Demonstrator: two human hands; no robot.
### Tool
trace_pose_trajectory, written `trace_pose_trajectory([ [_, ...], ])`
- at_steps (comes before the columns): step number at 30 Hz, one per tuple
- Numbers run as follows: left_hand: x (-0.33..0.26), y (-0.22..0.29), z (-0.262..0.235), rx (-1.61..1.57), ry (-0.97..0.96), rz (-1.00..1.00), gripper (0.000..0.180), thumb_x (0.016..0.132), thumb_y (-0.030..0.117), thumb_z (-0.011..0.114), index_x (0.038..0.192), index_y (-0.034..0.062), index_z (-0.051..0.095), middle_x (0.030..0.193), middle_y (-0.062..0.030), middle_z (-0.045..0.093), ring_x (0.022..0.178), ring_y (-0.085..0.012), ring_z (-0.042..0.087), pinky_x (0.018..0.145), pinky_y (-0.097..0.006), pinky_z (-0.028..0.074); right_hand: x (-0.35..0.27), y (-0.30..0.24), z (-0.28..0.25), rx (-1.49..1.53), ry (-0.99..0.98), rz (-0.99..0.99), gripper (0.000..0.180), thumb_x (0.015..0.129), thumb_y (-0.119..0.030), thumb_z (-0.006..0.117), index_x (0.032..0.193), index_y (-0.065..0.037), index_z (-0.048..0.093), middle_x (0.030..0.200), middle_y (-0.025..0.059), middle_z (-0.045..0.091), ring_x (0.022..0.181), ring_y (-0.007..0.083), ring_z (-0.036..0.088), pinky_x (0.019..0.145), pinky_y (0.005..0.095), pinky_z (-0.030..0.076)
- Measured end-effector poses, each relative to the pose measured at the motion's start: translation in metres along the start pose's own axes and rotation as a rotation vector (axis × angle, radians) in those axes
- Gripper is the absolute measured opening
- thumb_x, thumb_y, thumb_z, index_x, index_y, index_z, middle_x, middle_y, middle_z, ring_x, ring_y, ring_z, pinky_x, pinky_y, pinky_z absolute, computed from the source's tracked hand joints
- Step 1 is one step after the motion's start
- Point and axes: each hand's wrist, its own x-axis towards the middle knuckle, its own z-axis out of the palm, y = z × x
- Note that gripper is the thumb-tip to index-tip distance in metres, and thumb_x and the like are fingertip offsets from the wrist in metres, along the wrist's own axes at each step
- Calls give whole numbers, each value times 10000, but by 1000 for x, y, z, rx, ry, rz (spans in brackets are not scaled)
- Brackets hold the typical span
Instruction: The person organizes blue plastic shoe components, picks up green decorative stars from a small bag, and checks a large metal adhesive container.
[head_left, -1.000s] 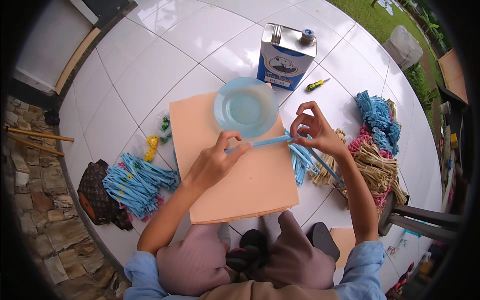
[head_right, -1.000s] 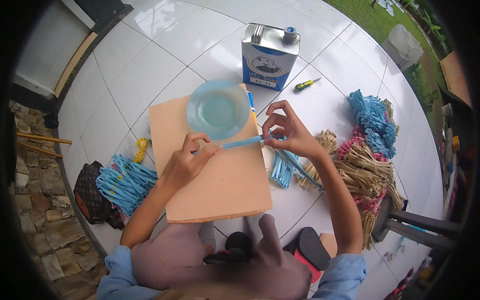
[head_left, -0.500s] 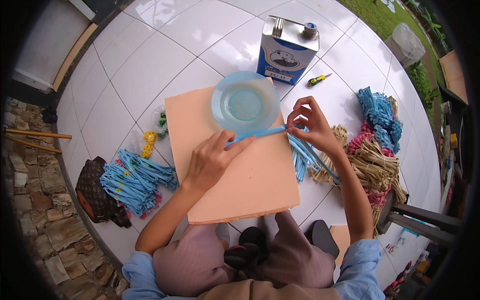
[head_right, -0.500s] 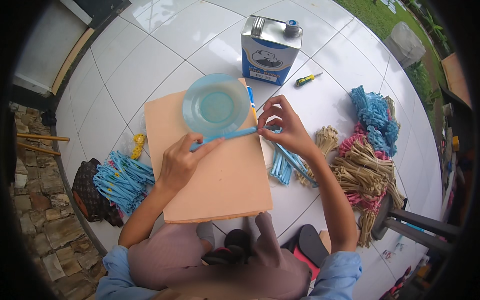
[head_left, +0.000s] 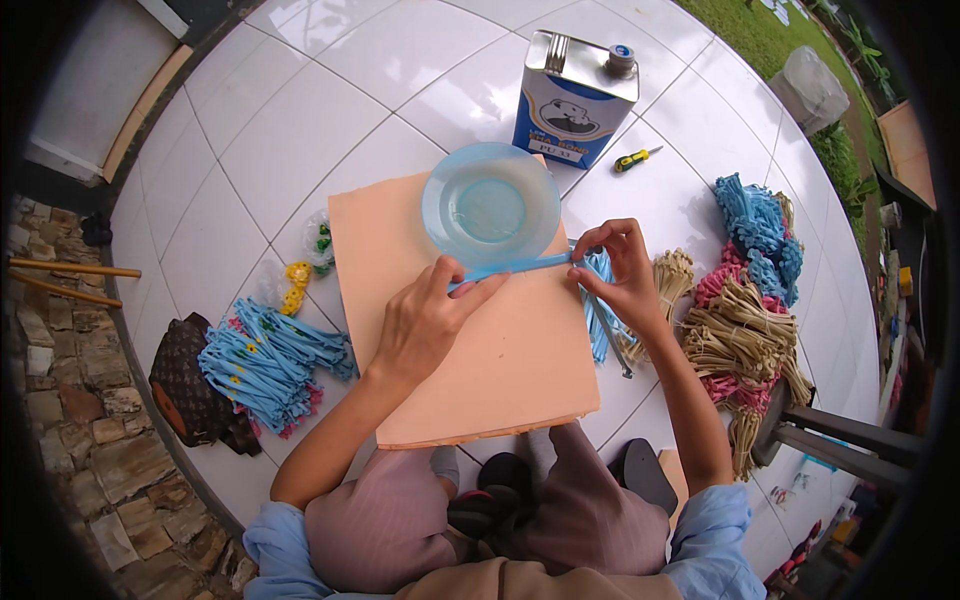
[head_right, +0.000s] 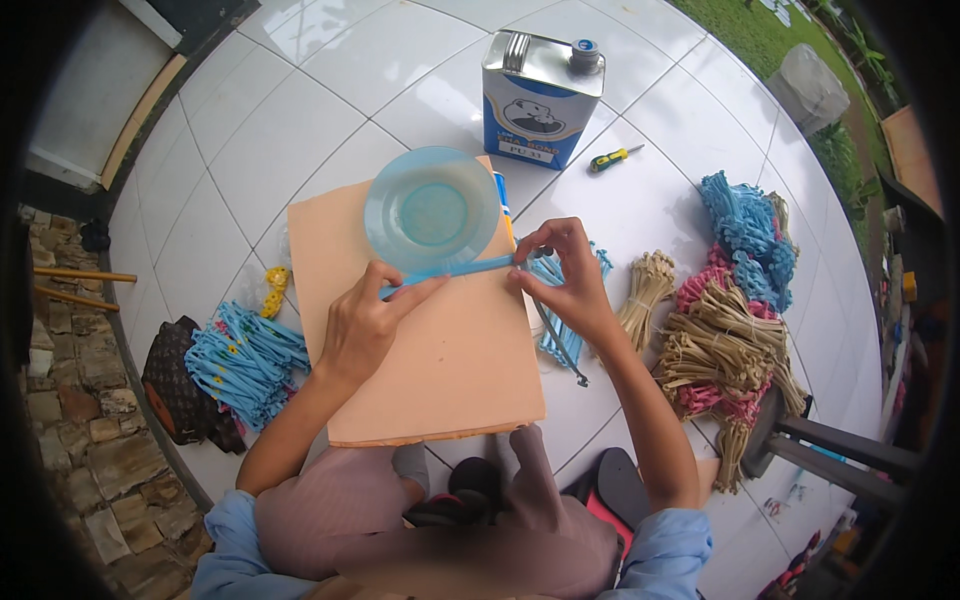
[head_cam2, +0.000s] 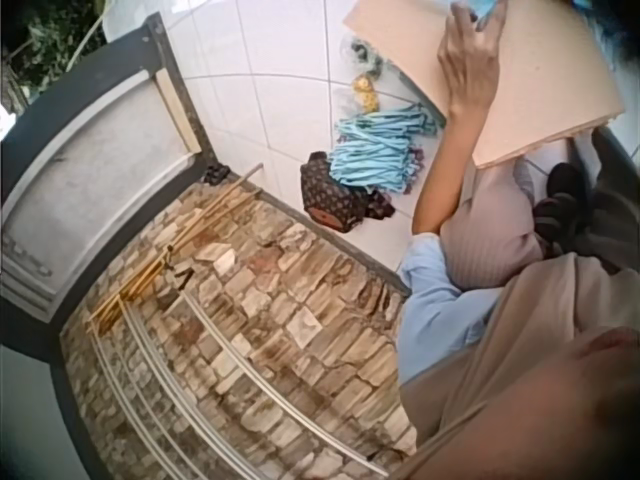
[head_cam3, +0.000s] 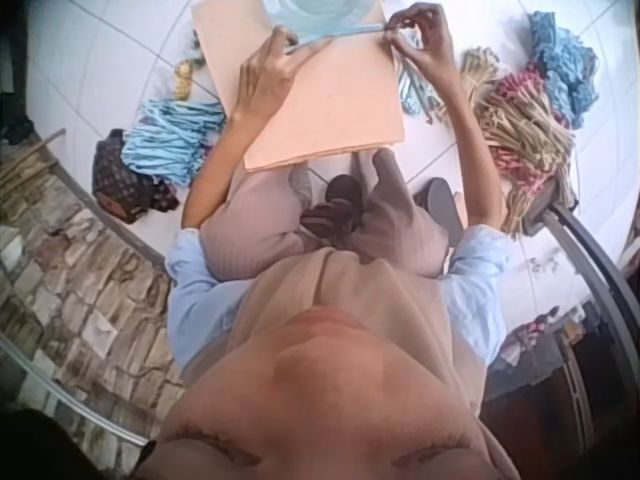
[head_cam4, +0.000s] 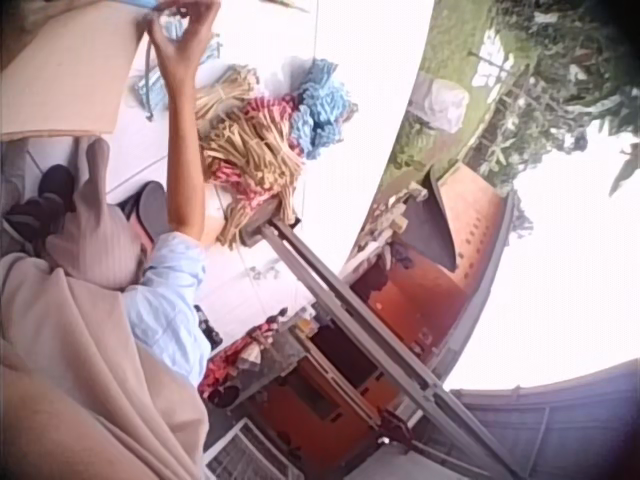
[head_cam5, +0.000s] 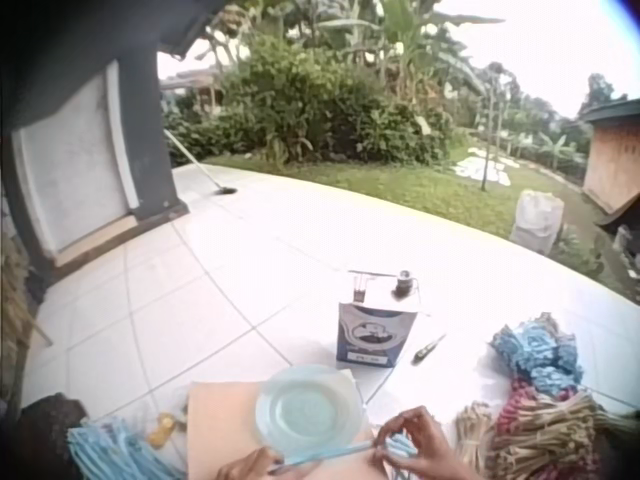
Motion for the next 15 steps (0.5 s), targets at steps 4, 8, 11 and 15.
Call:
trace_pose_trajectory([
  [4,-1,-1,2,0,-9,-39,425,740,40,606,1120,229,642,853,-49,406,706,-173,565,552,-298,516,-8,7,4,63,35,-69,496,706,-49,755,1023,-61,374,926,93,578,945,186,561,914,357,399],
  [8,-2,-1,3,-5,2,-49,410,746,37,604,1107,228,644,863,-52,406,714,-182,572,547,-303,516,-15,14,9,124,75,-154,544,687,-44,765,1033,-80,346,962,112,578,982,212,552,936,367,382],
  [11,-2,-2,4,-3,-7,-42,418,753,38,597,1120,233,636,863,-55,403,716,-184,572,550,-306,516,-18,15,12,119,107,-183,527,688,-57,765,1051,-63,383,981,99,583,996,206,548,941,369,378],
  [15,0,2,-1,-15,-49,-39,452,759,37,583,1156,250,616,853,-60,388,717,-183,564,552,-303,514,-18,2,2,-149,57,-168,501,682,-71,758,1088,-42,466,1003,84,584,993,216,542,917,361,399],
])
